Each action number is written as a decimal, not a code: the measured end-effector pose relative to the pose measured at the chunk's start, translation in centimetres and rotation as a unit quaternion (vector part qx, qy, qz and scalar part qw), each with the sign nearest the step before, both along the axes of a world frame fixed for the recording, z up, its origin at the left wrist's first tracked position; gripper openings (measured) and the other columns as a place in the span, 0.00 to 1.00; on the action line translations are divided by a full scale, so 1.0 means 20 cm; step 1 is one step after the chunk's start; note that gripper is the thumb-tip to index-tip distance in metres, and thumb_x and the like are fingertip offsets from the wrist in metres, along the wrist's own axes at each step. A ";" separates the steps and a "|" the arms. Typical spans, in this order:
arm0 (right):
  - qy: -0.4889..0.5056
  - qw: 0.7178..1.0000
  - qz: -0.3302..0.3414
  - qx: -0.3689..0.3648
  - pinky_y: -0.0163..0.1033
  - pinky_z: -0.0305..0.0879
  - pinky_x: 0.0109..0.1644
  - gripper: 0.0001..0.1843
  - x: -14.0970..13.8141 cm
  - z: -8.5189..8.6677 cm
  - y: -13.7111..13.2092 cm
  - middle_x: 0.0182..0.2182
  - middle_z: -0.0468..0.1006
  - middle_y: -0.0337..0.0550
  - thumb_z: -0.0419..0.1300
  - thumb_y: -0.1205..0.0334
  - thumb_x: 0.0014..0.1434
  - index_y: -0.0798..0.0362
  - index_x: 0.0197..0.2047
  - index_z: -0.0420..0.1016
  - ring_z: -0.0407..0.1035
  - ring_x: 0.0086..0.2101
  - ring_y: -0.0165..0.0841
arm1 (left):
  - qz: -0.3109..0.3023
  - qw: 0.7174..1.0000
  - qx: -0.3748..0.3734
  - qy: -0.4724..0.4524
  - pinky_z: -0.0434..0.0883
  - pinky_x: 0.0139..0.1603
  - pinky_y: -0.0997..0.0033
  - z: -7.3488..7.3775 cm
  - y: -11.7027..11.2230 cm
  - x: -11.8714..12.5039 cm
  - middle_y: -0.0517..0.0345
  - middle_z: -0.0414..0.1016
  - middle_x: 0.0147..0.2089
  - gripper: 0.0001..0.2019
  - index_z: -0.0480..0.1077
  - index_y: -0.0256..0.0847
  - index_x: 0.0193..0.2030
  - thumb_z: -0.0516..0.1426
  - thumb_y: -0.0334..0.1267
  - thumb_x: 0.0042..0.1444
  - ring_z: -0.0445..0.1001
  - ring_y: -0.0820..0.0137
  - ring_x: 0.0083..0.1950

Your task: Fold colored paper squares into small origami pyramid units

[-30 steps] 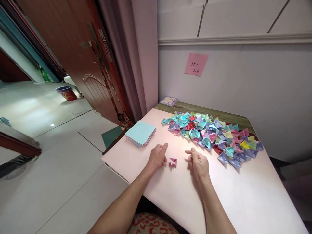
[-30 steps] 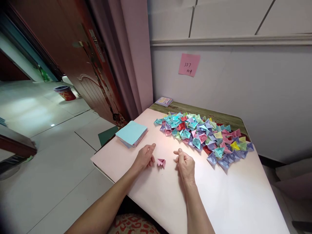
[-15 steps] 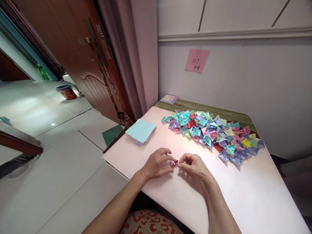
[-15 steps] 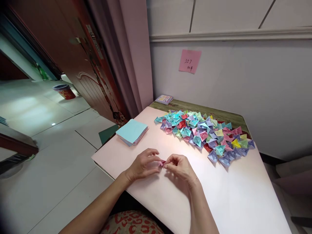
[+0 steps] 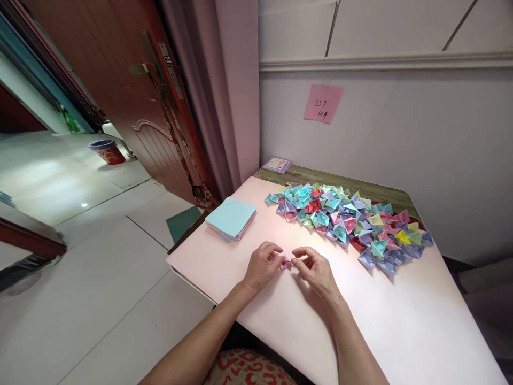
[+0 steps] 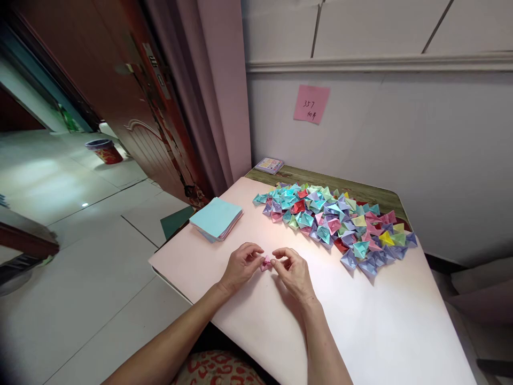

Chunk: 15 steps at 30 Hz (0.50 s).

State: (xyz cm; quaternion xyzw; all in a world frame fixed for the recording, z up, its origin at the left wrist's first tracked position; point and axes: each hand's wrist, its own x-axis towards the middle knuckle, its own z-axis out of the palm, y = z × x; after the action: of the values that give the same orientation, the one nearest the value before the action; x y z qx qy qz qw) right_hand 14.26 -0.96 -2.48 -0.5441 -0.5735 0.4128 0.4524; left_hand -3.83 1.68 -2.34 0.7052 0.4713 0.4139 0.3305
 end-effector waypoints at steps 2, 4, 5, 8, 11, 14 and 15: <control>-0.007 1.000 0.000 0.022 0.35 0.68 0.26 0.14 -0.03 0.00 0.00 0.36 0.78 0.46 0.62 0.50 0.57 0.53 0.38 0.78 0.72 0.24 0.32 | -0.002 1.000 0.014 -0.009 0.69 0.39 0.71 0.00 0.00 0.00 0.54 0.74 0.43 0.07 0.75 0.42 0.38 0.59 0.32 0.53 0.72 0.69 0.40; -0.035 0.998 -0.023 0.039 0.36 0.68 0.28 0.13 -0.06 -0.01 0.00 0.35 0.78 0.46 0.61 0.51 0.57 0.52 0.35 0.77 0.73 0.24 0.32 | 0.002 1.000 0.014 -0.001 0.69 0.38 0.71 -0.01 0.01 0.01 0.54 0.73 0.42 0.07 0.74 0.42 0.37 0.59 0.31 0.52 0.72 0.69 0.39; -0.057 0.996 -0.042 0.046 0.37 0.68 0.29 0.13 -0.07 -0.01 0.00 0.34 0.78 0.45 0.61 0.51 0.58 0.52 0.34 0.77 0.72 0.24 0.32 | 0.006 1.000 0.007 0.007 0.69 0.37 0.71 -0.01 0.01 0.01 0.55 0.73 0.40 0.06 0.74 0.42 0.36 0.58 0.30 0.51 0.71 0.70 0.36; -0.123 0.987 -0.085 0.057 0.37 0.67 0.31 0.12 -0.09 -0.03 0.00 0.30 0.79 0.42 0.61 0.52 0.57 0.51 0.30 0.76 0.72 0.23 0.32 | 0.014 1.000 -0.021 0.019 0.67 0.34 0.72 -0.04 0.02 0.01 0.58 0.72 0.36 0.05 0.73 0.41 0.33 0.57 0.29 0.51 0.70 0.73 0.30; -0.148 0.984 -0.080 0.052 0.36 0.66 0.31 0.11 -0.10 -0.04 0.00 0.28 0.79 0.41 0.60 0.53 0.57 0.50 0.30 0.76 0.72 0.24 0.33 | 0.009 0.999 -0.032 0.011 0.67 0.34 0.72 -0.05 0.03 -0.01 0.58 0.71 0.36 0.06 0.73 0.40 0.33 0.55 0.28 0.51 0.70 0.73 0.30; -0.147 0.985 -0.078 0.037 0.36 0.66 0.32 0.08 -0.08 -0.04 0.00 0.28 0.79 0.40 0.59 0.57 0.57 0.50 0.31 0.77 0.73 0.25 0.34 | 0.002 0.999 -0.039 0.000 0.67 0.34 0.73 -0.05 0.04 -0.03 0.58 0.72 0.36 0.09 0.73 0.40 0.34 0.54 0.26 0.49 0.70 0.73 0.30; -0.146 0.986 -0.078 0.036 0.36 0.66 0.32 0.08 -0.08 -0.04 0.00 0.28 0.79 0.40 0.58 0.58 0.56 0.50 0.31 0.77 0.73 0.25 0.34 | -0.001 0.999 -0.040 -0.002 0.66 0.33 0.73 -0.04 0.04 -0.04 0.58 0.72 0.37 0.09 0.72 0.40 0.34 0.54 0.25 0.49 0.70 0.74 0.30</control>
State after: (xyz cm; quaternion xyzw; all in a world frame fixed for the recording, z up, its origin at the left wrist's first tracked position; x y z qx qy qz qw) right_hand 12.68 -0.94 -3.33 -0.6252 -0.6032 0.2715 0.4142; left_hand -4.54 2.42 -3.24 0.6912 0.4862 0.3956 0.3597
